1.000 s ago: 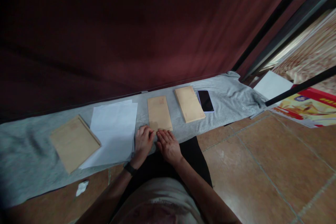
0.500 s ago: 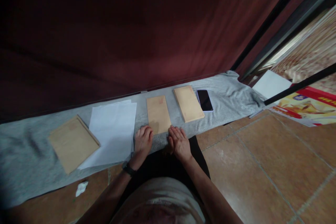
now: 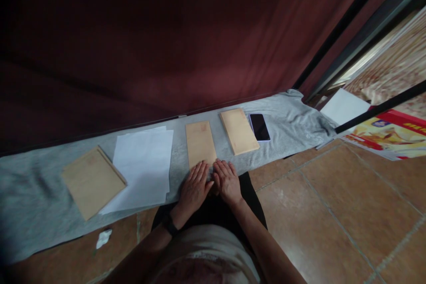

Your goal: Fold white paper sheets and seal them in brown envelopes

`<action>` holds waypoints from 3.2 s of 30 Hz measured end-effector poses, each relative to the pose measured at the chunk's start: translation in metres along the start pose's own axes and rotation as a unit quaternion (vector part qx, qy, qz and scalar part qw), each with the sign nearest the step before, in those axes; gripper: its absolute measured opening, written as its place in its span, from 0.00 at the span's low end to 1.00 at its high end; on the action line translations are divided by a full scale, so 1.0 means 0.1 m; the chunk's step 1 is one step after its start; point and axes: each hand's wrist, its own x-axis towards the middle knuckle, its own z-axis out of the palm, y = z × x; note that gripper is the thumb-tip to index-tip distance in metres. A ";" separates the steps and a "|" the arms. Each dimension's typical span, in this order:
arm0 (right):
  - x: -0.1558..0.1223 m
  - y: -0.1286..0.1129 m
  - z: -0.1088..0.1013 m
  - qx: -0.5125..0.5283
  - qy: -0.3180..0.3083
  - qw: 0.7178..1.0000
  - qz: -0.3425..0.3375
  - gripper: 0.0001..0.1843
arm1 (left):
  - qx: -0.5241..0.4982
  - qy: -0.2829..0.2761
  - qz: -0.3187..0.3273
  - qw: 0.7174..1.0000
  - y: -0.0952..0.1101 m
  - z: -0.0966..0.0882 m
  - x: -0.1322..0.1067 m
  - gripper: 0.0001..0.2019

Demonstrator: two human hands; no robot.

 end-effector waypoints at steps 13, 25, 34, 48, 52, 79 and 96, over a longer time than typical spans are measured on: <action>0.11 -0.36 -0.01 0.035 -0.048 0.998 -0.007 0.25 | 0.021 0.021 -0.036 0.999 -0.11 0.05 -0.15 0.28; 0.12 -0.28 0.00 0.011 -0.026 1.000 -0.001 0.25 | 0.025 0.020 -0.056 0.998 -0.09 0.00 -0.16 0.31; 0.12 -0.32 0.02 0.009 -0.023 1.000 0.007 0.26 | 0.015 0.018 -0.068 0.997 -0.07 0.03 -0.14 0.32; 0.12 -0.21 0.00 -0.007 -0.017 1.000 0.003 0.27 | 0.027 0.024 -0.064 0.997 -0.17 0.00 -0.13 0.31; 0.10 -0.17 0.00 -0.014 -0.017 1.000 0.001 0.27 | 0.021 0.012 -0.051 0.998 -0.26 0.00 0.02 0.31; 0.12 -0.19 0.01 -0.024 -0.006 1.000 0.010 0.27 | 0.001 -0.018 -0.026 0.999 -0.97 0.11 1.76 0.28; 0.11 -0.17 0.05 -0.008 -0.003 1.000 0.012 0.25 | -0.039 -0.100 0.084 0.991 -0.58 0.10 1.02 0.29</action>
